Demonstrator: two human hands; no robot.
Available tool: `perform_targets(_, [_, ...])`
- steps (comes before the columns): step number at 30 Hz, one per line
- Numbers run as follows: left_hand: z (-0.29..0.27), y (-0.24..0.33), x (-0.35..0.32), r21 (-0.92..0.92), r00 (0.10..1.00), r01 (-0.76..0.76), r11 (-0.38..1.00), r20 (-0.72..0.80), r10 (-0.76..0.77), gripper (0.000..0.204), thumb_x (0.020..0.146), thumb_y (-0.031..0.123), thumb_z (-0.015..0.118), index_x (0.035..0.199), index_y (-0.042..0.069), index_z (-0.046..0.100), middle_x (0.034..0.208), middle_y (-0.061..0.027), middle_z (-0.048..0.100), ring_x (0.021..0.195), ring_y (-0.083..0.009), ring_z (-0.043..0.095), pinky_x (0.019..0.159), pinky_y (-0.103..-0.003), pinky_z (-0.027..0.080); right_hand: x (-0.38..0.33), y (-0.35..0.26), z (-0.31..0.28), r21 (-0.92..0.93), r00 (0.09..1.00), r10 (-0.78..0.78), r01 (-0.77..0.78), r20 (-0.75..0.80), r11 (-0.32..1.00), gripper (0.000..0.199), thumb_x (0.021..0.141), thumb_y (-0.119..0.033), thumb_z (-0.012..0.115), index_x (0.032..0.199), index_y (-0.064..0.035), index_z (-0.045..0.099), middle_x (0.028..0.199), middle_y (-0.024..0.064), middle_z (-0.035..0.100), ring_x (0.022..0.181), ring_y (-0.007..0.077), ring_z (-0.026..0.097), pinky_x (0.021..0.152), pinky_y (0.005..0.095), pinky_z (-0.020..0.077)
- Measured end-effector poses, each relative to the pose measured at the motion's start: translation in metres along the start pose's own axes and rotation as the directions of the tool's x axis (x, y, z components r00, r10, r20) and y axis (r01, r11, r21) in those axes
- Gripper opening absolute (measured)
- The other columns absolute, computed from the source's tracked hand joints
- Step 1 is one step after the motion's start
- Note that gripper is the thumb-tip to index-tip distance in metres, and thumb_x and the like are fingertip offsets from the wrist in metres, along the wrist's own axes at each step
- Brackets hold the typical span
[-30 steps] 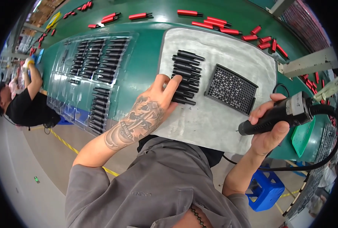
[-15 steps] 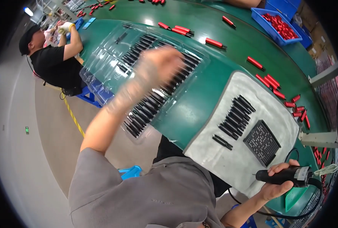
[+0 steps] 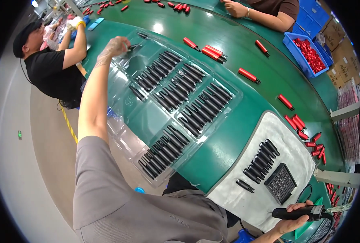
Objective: Assembling small black brackets using an electric screwdriver and placing them into bags.
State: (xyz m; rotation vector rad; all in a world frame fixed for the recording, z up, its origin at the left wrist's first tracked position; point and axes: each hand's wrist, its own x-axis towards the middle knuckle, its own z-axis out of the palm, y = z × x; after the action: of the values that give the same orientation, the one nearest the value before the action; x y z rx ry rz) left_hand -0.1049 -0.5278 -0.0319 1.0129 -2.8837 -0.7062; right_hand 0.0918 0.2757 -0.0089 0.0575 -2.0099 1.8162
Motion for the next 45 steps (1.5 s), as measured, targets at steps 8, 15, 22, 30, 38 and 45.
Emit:
perform_targets(8, [0.034, 0.076, 0.015, -0.091, 0.957, 0.255, 0.963, -0.117, -0.265, 0.044, 0.087, 0.034, 0.058, 0.118, 0.003, 0.056, 0.097, -0.0069, 0.070, 0.081, -0.0225, 0.067, 0.075, -0.036, 0.053, -0.002, 0.007, -0.004, -0.033, 0.998, 0.013, -0.015, -0.055, 0.999, 0.064, 0.098, -0.059, 0.049, 0.128, -0.0032, 0.046, 0.075, -0.0006, 0.052, 0.058, 0.0066, 0.047, 0.056, 0.0206, 0.0376])
perform_targets(15, [0.074, 0.137, -0.030, 0.007, 0.993, 0.052, 0.999, -0.102, -0.051, 0.058, 0.087, 0.042, 0.060, 0.124, -0.002, 0.050, 0.099, -0.0089, 0.070, 0.085, -0.0217, 0.067, 0.077, -0.034, 0.052, -0.018, -0.015, -0.011, 0.141, 0.957, 0.195, -0.167, -0.216, 0.976, 0.073, 0.088, -0.064, 0.062, 0.129, -0.0067, 0.046, 0.077, 0.0008, 0.055, 0.060, 0.0084, 0.048, 0.056, 0.0215, 0.0411])
perform_targets(22, [0.034, 0.188, -0.068, -0.173, 0.793, -0.609, 0.774, -0.122, 0.597, 0.042, 0.096, 0.030, 0.060, 0.126, 0.002, 0.059, 0.111, -0.0077, 0.069, 0.100, -0.0167, 0.064, 0.088, -0.026, 0.048, -0.009, -0.005, 0.014, 0.116, 0.964, 0.158, -0.136, -0.215, 0.984, 0.091, 0.076, -0.074, 0.068, 0.126, -0.0016, 0.046, 0.070, 0.0052, 0.058, 0.055, 0.0127, 0.052, 0.052, 0.0227, 0.0432])
perform_targets(30, [0.147, 0.342, -0.286, -0.324, 0.157, -0.934, 0.149, 0.002, 0.988, 0.024, 0.092, 0.007, 0.064, 0.116, 0.005, 0.064, 0.100, -0.0050, 0.064, 0.079, -0.0135, 0.056, 0.072, -0.026, 0.045, -0.009, 0.001, 0.000, 0.246, 0.978, 0.158, -0.120, -0.139, 0.962, 0.078, 0.079, -0.059, 0.074, 0.119, 0.0028, 0.051, 0.075, 0.0111, 0.064, 0.053, 0.0138, 0.054, 0.048, 0.0234, 0.0422])
perform_targets(38, [0.190, 0.372, -0.321, -0.316, -0.056, -0.944, 0.091, 0.425, 0.903, 0.020, 0.092, 0.009, 0.062, 0.111, 0.003, 0.065, 0.097, -0.0073, 0.061, 0.074, -0.0198, 0.054, 0.072, -0.031, 0.046, -0.009, -0.002, 0.000, 0.275, 0.977, 0.125, -0.074, -0.172, 0.959, 0.079, 0.079, -0.057, 0.075, 0.121, 0.0049, 0.050, 0.078, 0.0108, 0.063, 0.053, 0.0131, 0.054, 0.047, 0.0224, 0.0409])
perform_targets(45, [0.218, 0.390, -0.323, -0.455, -0.030, -0.880, 0.137, 0.341, 0.940, 0.020, 0.098, 0.012, 0.057, 0.112, 0.002, 0.067, 0.101, -0.0068, 0.059, 0.080, -0.0175, 0.054, 0.075, -0.030, 0.045, -0.003, -0.008, 0.012, 0.241, 0.981, 0.103, -0.061, -0.166, 0.969, 0.081, 0.077, -0.062, 0.075, 0.118, 0.0055, 0.052, 0.069, 0.0073, 0.062, 0.050, 0.0115, 0.053, 0.046, 0.0212, 0.0394])
